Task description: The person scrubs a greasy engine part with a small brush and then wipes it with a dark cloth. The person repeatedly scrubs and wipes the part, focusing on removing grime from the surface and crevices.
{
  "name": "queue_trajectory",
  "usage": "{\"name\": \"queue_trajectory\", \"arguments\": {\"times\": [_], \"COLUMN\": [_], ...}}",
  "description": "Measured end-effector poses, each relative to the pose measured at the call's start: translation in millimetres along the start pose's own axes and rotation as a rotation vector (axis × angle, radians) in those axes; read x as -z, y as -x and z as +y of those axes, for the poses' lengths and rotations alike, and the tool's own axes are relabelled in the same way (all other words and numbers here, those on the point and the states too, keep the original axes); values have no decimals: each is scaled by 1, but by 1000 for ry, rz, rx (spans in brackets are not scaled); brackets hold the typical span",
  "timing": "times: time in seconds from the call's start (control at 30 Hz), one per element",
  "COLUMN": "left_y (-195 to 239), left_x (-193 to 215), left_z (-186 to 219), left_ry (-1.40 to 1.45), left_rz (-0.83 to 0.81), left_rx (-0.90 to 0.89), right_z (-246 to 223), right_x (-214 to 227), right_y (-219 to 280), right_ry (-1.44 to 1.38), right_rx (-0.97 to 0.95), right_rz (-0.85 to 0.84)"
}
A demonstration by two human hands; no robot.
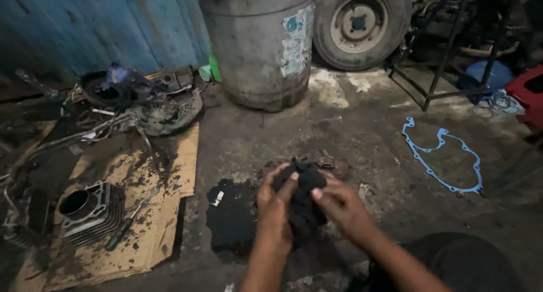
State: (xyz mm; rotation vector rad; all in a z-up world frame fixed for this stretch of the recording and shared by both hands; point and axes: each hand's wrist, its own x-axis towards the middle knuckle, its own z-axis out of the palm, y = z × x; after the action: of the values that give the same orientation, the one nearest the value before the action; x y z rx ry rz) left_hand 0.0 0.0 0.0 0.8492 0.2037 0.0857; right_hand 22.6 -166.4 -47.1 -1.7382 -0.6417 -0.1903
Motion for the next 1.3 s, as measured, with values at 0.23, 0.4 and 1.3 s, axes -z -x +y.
{"name": "queue_trajectory", "arguments": {"times": [0.23, 0.4, 1.3], "left_y": [3, -4, 20], "left_x": [3, 0, -12], "left_z": [-3, -4, -40], "left_ry": [-96, -421, -735], "left_rz": [-85, 70, -186], "left_rx": [-166, -339, -216], "right_z": [-23, -47, -55], "right_x": [13, 9, 17], "right_y": [-9, -14, -1], "right_ry": [-988, -696, 132], "right_rx": [-196, -194, 49], "right_rz": [155, 301, -267]}}
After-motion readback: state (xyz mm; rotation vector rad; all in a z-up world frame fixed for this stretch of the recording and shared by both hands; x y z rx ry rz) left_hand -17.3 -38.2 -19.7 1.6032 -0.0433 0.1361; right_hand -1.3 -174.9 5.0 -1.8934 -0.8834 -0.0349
